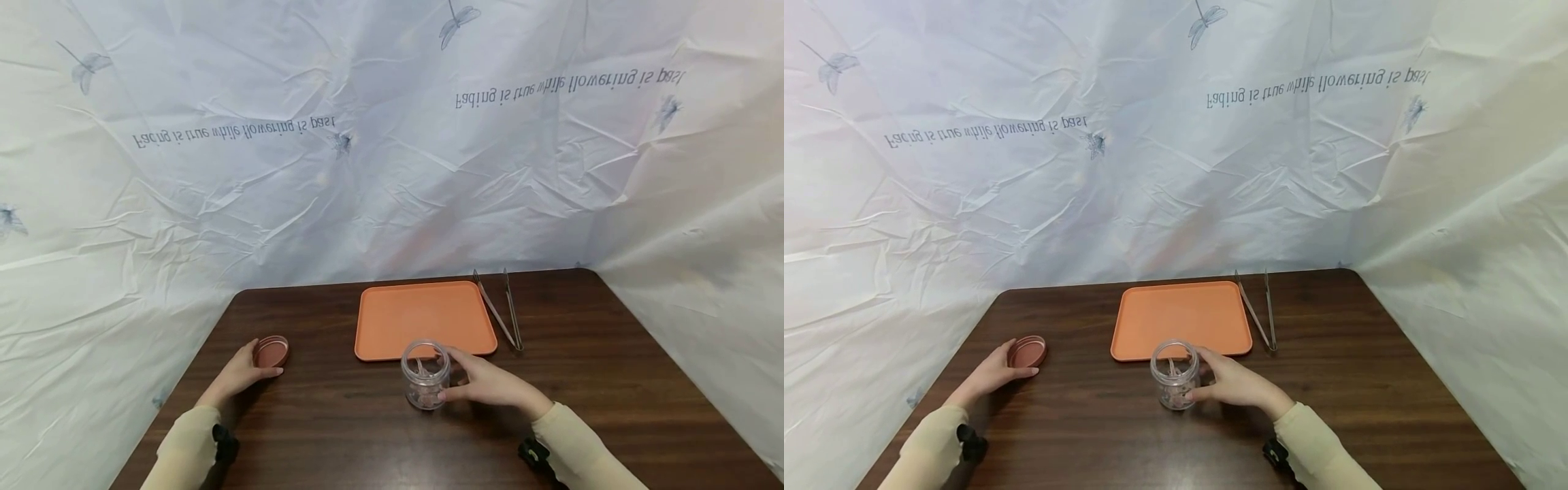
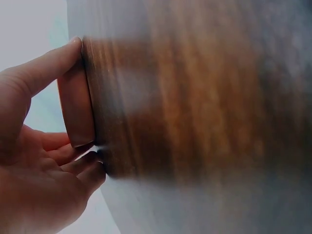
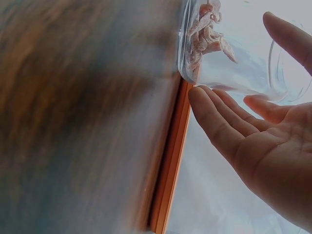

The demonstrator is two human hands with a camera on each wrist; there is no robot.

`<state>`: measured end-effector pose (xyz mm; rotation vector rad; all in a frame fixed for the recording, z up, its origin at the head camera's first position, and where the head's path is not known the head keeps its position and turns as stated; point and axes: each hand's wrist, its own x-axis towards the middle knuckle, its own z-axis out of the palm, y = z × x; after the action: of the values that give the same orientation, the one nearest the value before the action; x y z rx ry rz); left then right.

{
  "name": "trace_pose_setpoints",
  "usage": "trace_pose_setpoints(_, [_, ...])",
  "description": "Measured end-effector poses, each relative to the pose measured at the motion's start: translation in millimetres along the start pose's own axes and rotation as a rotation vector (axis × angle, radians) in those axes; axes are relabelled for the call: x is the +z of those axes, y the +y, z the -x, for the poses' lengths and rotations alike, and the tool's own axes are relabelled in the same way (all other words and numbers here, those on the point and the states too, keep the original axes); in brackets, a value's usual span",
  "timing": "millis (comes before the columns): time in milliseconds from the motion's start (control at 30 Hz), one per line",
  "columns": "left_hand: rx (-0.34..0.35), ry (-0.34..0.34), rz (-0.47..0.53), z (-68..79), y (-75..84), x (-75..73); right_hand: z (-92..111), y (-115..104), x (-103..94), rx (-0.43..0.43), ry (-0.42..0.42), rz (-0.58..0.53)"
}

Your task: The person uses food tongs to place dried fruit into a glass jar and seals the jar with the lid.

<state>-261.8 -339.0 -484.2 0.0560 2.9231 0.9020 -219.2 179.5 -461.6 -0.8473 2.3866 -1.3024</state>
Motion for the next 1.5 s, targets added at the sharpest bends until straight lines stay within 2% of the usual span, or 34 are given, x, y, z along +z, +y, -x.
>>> trace_pose_setpoints(333, [0.006, 0.022, 0.018, -0.8, -1.2, 2.9, 1, 1, -1.0, -0.003, -0.003, -0.002])
trace_pose_setpoints(567, [0.046, 0.057, 0.008, -4.0, 5.6, 5.2, 1, -2, -1.2, 0.005, -0.01, -0.01])
trace_pose_setpoints(1033, [0.185, 0.08, 0.027, 2.9, 59.9, 9.6, 0, -3, -1.3, 0.009, -0.008, -0.01])
trace_pose_setpoints(1500, [0.328, 0.053, -0.006, 18.2, 114.7, 31.6, 1, 1, 2.4, -0.014, -0.016, -0.034])
